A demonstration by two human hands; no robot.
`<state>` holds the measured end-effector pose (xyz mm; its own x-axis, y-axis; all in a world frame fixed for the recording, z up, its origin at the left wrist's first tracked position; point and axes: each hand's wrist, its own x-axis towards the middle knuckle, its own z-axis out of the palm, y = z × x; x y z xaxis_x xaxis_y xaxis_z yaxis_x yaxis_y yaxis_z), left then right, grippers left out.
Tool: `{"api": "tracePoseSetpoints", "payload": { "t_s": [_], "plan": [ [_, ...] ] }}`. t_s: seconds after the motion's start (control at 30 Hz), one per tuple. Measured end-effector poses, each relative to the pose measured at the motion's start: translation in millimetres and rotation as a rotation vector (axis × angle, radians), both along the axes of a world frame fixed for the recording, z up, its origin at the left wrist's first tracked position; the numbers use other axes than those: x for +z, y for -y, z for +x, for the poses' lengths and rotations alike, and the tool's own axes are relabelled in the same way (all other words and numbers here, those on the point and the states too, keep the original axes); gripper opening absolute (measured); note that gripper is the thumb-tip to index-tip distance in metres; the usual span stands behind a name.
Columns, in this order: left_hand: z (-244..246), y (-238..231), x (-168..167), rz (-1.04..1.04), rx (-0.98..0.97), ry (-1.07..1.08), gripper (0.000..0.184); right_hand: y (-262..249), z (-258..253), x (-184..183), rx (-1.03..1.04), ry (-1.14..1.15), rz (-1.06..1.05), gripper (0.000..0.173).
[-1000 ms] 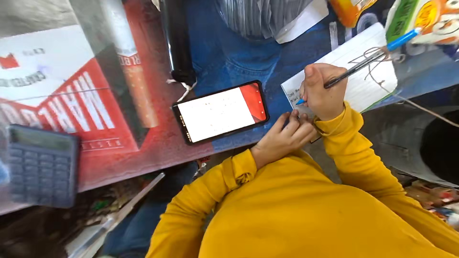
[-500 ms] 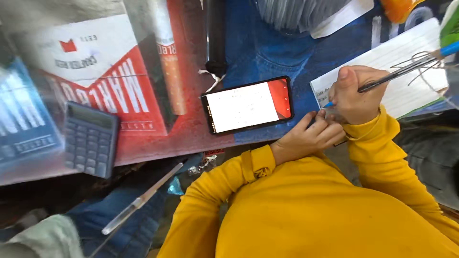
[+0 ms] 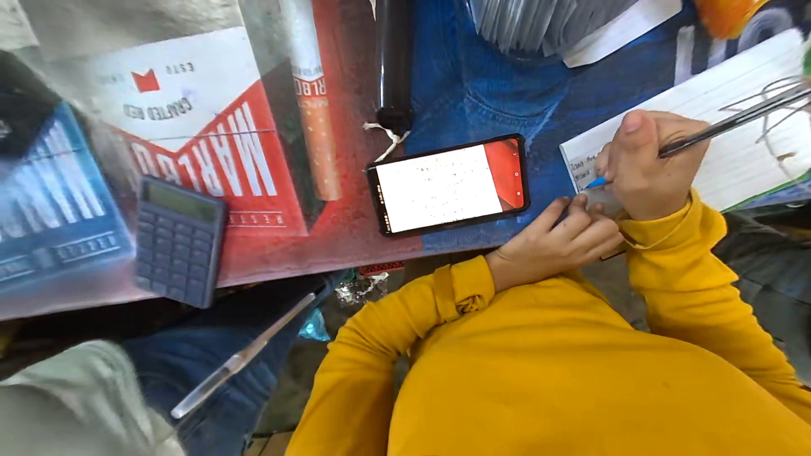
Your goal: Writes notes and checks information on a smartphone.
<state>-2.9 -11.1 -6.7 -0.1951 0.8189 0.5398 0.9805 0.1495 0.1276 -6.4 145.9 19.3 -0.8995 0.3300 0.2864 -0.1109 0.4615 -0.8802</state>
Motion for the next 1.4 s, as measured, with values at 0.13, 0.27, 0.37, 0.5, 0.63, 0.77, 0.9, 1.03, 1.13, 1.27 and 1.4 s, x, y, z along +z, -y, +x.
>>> {"api": "tracePoseSetpoints", "payload": {
  "t_s": [0.13, 0.27, 0.37, 0.5, 0.63, 0.77, 0.9, 1.03, 1.13, 1.27, 1.4],
  "plan": [
    [0, 0, 1, 0.013, 0.024, -0.015, 0.027, 0, -2, 5, -0.034, 0.039, -0.199, 0.044],
    [1, 0, 0, -0.017, 0.004, -0.005, 0.027, -6, -4, 4, 0.05, 0.018, -0.323, 0.047],
    [1, -1, 1, -0.054, 0.019, -0.04, 0.029, -9, -4, 2, 0.098, -0.006, -0.333, 0.045],
    [1, -1, 0, -0.027, 0.032, -0.061, 0.029, -11, -7, 1, 0.119, -0.009, -0.365, 0.044],
    [1, 0, 0, -0.027, 0.003, 0.008, 0.03, -11, -8, 1, 0.102, -0.004, -0.38, 0.045],
    [2, 0, -2, 0.006, -0.008, 0.039, 0.028, -12, -7, 0, 0.101, -0.016, -0.361, 0.042],
    [3, 1, -5, 0.048, -0.012, 0.056, 0.026, -13, -7, 0, 0.102, -0.019, -0.359, 0.039],
    [3, 1, -5, 0.072, -0.02, 0.086, 0.025, -12, -8, 1, 0.105, -0.014, -0.373, 0.038],
    [3, 2, -4, 0.075, -0.015, 0.089, 0.023, -10, -9, 3, 0.093, -0.007, -0.376, 0.039],
    [4, 1, -6, 0.087, -0.008, 0.086, 0.021, -7, -9, 5, 0.068, 0.022, -0.308, 0.03],
    [4, 1, -4, 0.093, -0.007, 0.119, 0.02, -11, -8, -1, 0.138, -0.013, -0.218, 0.011]
  ]
}}
